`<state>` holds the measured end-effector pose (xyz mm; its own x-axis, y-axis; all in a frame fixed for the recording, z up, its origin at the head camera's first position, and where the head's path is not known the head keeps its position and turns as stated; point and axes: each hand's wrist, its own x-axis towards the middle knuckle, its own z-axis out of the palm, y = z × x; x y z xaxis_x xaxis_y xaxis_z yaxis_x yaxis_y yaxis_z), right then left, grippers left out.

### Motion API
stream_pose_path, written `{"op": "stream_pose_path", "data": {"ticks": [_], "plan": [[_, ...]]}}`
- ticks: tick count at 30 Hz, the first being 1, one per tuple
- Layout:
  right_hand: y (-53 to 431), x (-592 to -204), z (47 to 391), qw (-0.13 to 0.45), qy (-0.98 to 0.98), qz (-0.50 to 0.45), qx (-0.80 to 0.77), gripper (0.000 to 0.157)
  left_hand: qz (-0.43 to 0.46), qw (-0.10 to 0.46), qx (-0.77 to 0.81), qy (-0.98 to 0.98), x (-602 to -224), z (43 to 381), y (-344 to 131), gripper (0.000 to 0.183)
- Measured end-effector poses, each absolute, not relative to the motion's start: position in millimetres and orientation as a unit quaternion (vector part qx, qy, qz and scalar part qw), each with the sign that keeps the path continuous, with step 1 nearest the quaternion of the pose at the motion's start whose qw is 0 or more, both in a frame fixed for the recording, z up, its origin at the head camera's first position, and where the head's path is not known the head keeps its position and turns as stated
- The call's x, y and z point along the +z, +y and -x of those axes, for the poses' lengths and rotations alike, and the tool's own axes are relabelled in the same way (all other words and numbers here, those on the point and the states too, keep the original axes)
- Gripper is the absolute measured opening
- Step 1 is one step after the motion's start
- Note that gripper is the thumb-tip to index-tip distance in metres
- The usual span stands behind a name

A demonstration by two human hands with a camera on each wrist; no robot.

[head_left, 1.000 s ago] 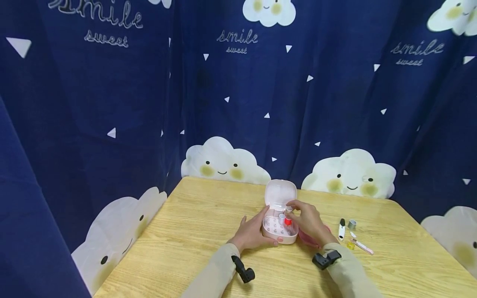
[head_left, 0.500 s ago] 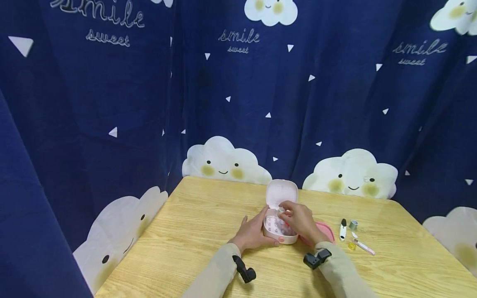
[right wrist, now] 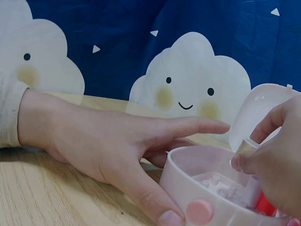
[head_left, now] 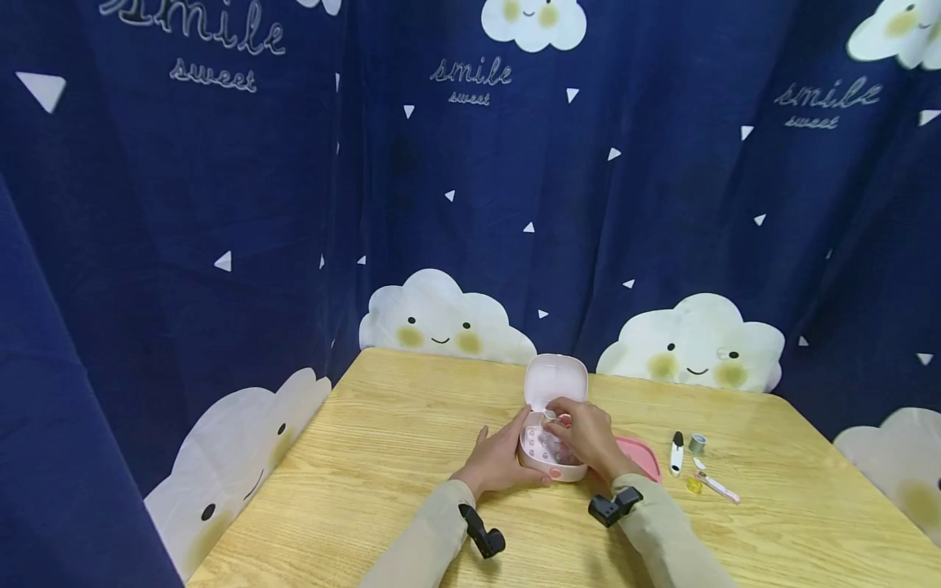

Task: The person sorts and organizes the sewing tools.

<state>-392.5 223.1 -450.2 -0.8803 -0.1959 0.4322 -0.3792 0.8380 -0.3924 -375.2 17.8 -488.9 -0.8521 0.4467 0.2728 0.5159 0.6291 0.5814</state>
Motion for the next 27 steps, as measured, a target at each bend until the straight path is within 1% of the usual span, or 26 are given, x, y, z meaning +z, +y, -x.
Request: {"op": "stream_pose_path", "data": {"ticks": [10,22,27], "plan": [[221.4,-456.3,395.4,0.201,-0.946,-0.153,0.201,0.027,0.265,0.047,-0.335,-0.903,-489.2,376.4,17.9,0.126],[217.0,-454.7,396.1,0.190,-0.950,-0.152,0.195,0.024,0.260,0.045,-0.334,-0.905,-490.0,377.1,17.9,0.127],[215.9,-456.0,396.6,0.199,-0.949,-0.163,0.183,0.023,0.259,0.046,-0.338,-0.904,-490.5,377.3,17.3,0.127]]}}
